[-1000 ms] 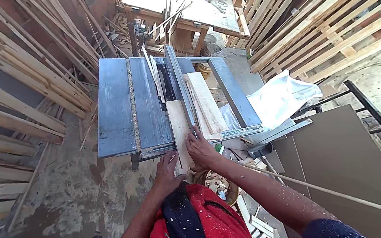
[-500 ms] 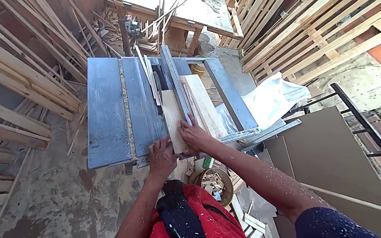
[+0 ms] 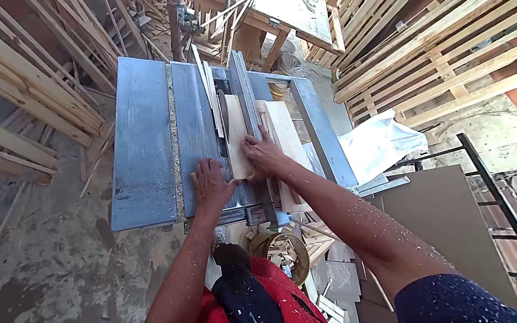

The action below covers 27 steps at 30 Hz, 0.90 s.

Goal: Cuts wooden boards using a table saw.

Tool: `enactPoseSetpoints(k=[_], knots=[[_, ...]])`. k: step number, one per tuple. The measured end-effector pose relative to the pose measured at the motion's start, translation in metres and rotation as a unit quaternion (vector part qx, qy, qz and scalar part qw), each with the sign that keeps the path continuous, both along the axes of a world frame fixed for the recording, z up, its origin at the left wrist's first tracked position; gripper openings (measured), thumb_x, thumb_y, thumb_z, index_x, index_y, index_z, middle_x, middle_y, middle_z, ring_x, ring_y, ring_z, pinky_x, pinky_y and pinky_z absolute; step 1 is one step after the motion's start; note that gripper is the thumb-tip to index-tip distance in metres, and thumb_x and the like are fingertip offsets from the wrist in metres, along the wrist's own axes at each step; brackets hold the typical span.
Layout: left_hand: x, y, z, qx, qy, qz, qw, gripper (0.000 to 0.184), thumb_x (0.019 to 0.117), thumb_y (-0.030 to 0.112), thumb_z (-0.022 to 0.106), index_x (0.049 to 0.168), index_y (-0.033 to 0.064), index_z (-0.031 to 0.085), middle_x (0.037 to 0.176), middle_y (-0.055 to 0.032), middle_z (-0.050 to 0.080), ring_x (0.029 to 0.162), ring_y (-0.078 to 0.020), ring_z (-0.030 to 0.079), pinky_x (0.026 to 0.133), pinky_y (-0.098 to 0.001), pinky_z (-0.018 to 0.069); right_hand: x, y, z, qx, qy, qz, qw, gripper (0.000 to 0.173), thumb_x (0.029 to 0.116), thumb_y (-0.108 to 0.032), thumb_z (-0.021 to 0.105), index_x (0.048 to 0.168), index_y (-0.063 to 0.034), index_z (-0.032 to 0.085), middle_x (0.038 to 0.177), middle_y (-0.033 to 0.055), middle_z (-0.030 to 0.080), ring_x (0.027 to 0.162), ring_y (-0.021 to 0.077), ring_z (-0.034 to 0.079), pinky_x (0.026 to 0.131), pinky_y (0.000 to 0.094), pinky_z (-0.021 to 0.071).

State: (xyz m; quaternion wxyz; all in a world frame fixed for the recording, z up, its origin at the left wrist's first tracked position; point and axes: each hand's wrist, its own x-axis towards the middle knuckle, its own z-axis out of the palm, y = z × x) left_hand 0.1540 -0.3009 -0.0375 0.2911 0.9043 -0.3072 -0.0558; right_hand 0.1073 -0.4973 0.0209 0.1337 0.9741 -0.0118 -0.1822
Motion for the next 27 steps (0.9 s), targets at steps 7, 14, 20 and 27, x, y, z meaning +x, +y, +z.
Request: enactPoseSetpoints(k=[7, 14, 20, 27], knots=[[0.081, 0.074, 0.001, -0.016, -0.01, 0.067, 0.998, 0.051, 0.0919, 0.055, 0.07, 0.114, 0.009, 0.07, 0.124, -0.0189, 0.064, 0.119, -0.0423, 0.058, 0.097, -0.0685, 0.0429, 0.028, -0.02, 0.0, -0.016, -0.007, 0.01, 1.0, 0.122, 0.0499, -0.086, 0.072, 0.138, -0.0026, 0.058, 0.14, 0.0145, 0.063, 0.146, 0.034, 0.043, 0.122, 0.0709, -0.0021], [0.086, 0.09, -0.028, -0.046, -0.085, 0.089, 0.991, 0.028, 0.0959, 0.037, 0.069, 0.1, 0.0095, 0.071, 0.105, -0.0133, 0.067, 0.099, -0.0356, 0.062, 0.086, -0.0582, 0.0462, 0.058, -0.046, -0.005, -0.014, -0.018, 0.016, 1.0, 0.115, 0.0494, -0.088, 0.07, 0.132, -0.0071, 0.064, 0.134, 0.0107, 0.067, 0.144, 0.0333, 0.045, 0.122, 0.07, -0.0016], [0.086, 0.088, -0.025, -0.042, -0.076, 0.088, 0.992, 0.025, 0.0961, 0.035, 0.068, 0.097, 0.0102, 0.072, 0.102, -0.0106, 0.068, 0.097, -0.0338, 0.064, 0.086, -0.0575, 0.0471, 0.081, -0.064, -0.002, -0.001, -0.025, 0.019, 1.0, 0.109, 0.0488, -0.088, 0.071, 0.125, -0.0098, 0.067, 0.125, 0.0071, 0.071, 0.143, 0.0302, 0.048, 0.123, 0.0681, -0.0024], [0.093, 0.098, -0.033, -0.085, -0.089, 0.087, 0.989, 0.029, 0.0943, 0.041, 0.065, 0.095, 0.0134, 0.074, 0.094, -0.0046, 0.068, 0.09, -0.0261, 0.065, 0.082, -0.0529, 0.0501, 0.159, -0.112, -0.005, -0.014, -0.061, 0.009, 0.998, 0.074, 0.0689, -0.071, 0.074, 0.113, -0.0111, 0.074, 0.118, 0.0085, 0.074, 0.137, 0.0343, 0.053, 0.121, 0.0727, 0.006]])
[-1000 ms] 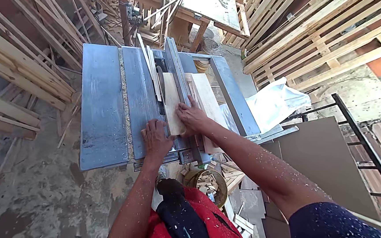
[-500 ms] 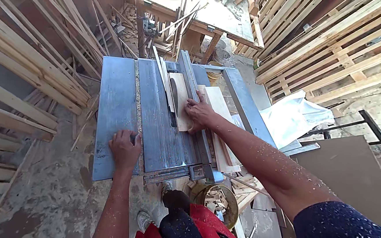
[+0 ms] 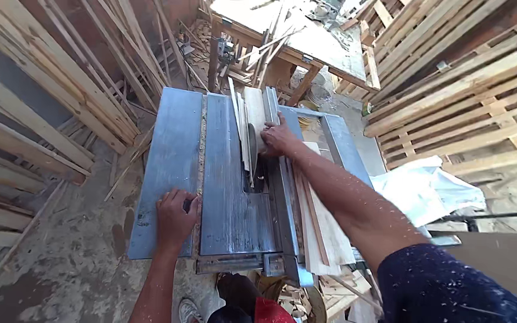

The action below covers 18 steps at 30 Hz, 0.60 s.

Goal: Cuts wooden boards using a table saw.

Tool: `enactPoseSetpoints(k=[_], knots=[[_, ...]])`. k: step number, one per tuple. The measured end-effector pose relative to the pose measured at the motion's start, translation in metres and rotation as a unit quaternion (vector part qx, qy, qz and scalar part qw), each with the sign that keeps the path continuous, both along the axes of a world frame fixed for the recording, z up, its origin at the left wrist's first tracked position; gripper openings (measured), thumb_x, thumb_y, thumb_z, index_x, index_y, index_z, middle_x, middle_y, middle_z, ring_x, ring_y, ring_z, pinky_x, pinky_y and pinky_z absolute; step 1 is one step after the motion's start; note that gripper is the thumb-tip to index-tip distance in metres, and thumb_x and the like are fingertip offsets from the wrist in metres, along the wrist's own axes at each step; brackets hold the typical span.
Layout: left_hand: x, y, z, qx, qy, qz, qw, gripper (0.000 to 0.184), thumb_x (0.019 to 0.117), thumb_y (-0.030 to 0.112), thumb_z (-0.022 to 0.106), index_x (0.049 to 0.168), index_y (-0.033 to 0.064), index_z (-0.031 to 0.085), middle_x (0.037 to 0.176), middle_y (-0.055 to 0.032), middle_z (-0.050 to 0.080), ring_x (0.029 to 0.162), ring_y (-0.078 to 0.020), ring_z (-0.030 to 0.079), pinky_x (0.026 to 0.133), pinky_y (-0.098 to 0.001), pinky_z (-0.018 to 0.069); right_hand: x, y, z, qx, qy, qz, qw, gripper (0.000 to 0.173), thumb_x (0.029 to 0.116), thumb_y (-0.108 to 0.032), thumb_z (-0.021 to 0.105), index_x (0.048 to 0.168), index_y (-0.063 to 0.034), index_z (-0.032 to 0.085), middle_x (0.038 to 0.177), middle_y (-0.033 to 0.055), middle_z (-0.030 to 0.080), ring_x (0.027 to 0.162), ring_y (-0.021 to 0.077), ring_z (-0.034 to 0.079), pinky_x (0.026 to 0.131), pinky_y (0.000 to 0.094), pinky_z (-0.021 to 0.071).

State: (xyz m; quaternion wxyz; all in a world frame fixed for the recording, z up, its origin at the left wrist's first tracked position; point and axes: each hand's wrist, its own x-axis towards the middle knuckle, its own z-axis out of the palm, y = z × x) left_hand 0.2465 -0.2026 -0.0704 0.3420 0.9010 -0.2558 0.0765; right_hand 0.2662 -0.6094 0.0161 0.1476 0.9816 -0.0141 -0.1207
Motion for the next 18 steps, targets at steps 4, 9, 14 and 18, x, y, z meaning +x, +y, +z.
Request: enactPoseSetpoints(k=[4, 9, 14, 18], knots=[[0.003, 0.003, 0.001, -0.054, 0.02, 0.031, 0.998, 0.031, 0.0945, 0.042, 0.064, 0.093, 0.0125, 0.074, 0.088, -0.0028, 0.067, 0.083, -0.0219, 0.065, 0.078, -0.0482, 0.0533, 0.042, -0.037, 0.007, 0.007, 0.044, 0.012, 0.999, 0.072, 0.0742, -0.072, 0.071, 0.116, -0.0141, 0.072, 0.118, 0.0078, 0.073, 0.132, 0.031, 0.057, 0.122, 0.0709, 0.0103], [0.008, 0.004, -0.009, -0.055, 0.026, 0.056, 0.997, 0.031, 0.0911, 0.048, 0.068, 0.092, 0.018, 0.075, 0.084, 0.0046, 0.067, 0.078, -0.0128, 0.064, 0.075, -0.0398, 0.0559, 0.1, -0.067, 0.006, 0.011, 0.056, -0.019, 0.998, 0.078, 0.0802, -0.067, 0.07, 0.133, -0.0091, 0.063, 0.133, 0.0123, 0.067, 0.139, 0.0321, 0.052, 0.122, 0.0684, 0.0134], [0.012, 0.006, -0.023, -0.078, 0.052, 0.064, 0.993, 0.027, 0.0906, 0.048, 0.07, 0.091, 0.0219, 0.075, 0.082, 0.0104, 0.066, 0.076, -0.0049, 0.063, 0.073, -0.0308, 0.0552, 0.132, -0.084, 0.005, 0.009, 0.077, -0.018, 0.997, 0.092, 0.0785, -0.061, 0.073, 0.145, -0.0012, 0.051, 0.145, 0.0182, 0.057, 0.146, 0.0361, 0.041, 0.122, 0.0697, 0.0101], [0.026, -0.002, -0.045, -0.088, 0.077, 0.055, 0.992, 0.024, 0.0915, 0.045, 0.072, 0.093, 0.0213, 0.075, 0.084, 0.0112, 0.067, 0.078, -0.0003, 0.062, 0.074, -0.024, 0.0549, 0.147, -0.093, 0.014, 0.031, 0.042, 0.01, 0.999, 0.032, 0.0896, -0.032, 0.07, 0.107, -0.0047, 0.067, 0.1, 0.0161, 0.072, 0.106, 0.0362, 0.067, 0.111, 0.0623, 0.0369]])
